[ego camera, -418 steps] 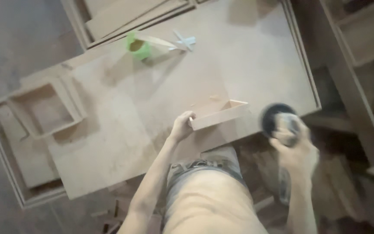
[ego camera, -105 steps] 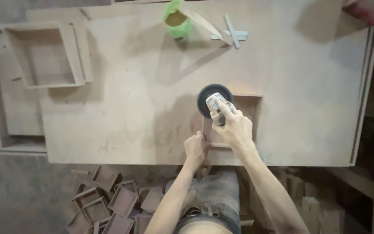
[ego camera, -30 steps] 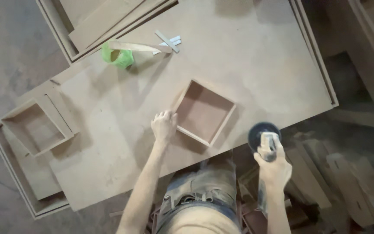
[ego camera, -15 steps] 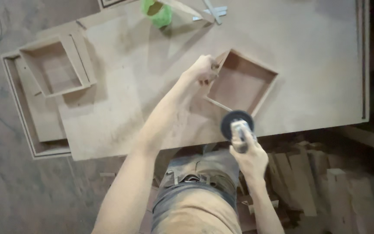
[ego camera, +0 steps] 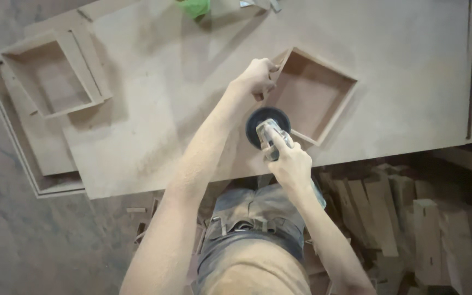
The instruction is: The person uses an orbital sander to smooth the surfaces of small wooden boxes. They hold each box with one hand while sanding with the other, flipping the boxes to sand different sides.
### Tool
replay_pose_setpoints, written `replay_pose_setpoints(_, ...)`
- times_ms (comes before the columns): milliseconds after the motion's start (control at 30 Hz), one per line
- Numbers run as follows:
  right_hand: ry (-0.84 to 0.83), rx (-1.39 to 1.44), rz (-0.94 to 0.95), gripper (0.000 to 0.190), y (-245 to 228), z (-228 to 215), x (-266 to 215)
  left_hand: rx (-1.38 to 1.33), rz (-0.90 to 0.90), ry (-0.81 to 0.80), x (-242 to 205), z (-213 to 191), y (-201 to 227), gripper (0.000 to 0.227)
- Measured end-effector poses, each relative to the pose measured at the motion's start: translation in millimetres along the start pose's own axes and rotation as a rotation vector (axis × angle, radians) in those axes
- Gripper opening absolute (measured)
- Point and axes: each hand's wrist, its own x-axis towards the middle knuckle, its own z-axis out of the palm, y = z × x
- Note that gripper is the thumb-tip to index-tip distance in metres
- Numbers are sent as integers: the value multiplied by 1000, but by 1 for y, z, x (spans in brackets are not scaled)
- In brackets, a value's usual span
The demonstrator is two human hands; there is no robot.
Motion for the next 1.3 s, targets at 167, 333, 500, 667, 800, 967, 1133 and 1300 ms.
replay_pose_setpoints(167, 15, 68, 28, 79, 20, -12, -10, 24, -12, 13, 3, 3, 1, 60)
replay_pose_setpoints(333, 30, 89, 127, 79, 41, -22, -30, -9, -4, 20, 1, 5, 5, 43)
replay_pose_setpoints(500, 85, 97, 159, 79, 76, -32, -52, 110, 76, 50, -1, 8, 12, 24)
replay_pose_setpoints(667, 32, -7, 252, 82, 116, -53, -59, 156, 72, 16, -3, 5, 17, 15)
replay_pose_setpoints(800, 154, 18, 154, 83, 144, -75, -42, 252, 41, 133, 0, 16, 9, 22)
replay_pose_setpoints(967, 319, 30, 225, 81, 167, -104, -28, 379, 158, 737, -7, 99, -27, 39)
replay_pose_setpoints(1133, 331, 96, 266, 80, 155, -102, -44, 601, 454, 749, 34, 75, -59, 68)
replay_pose_setpoints(1300, 129, 0, 159, 74, 114, -46, -59, 900, 490, 742, 75, 25, -67, 58)
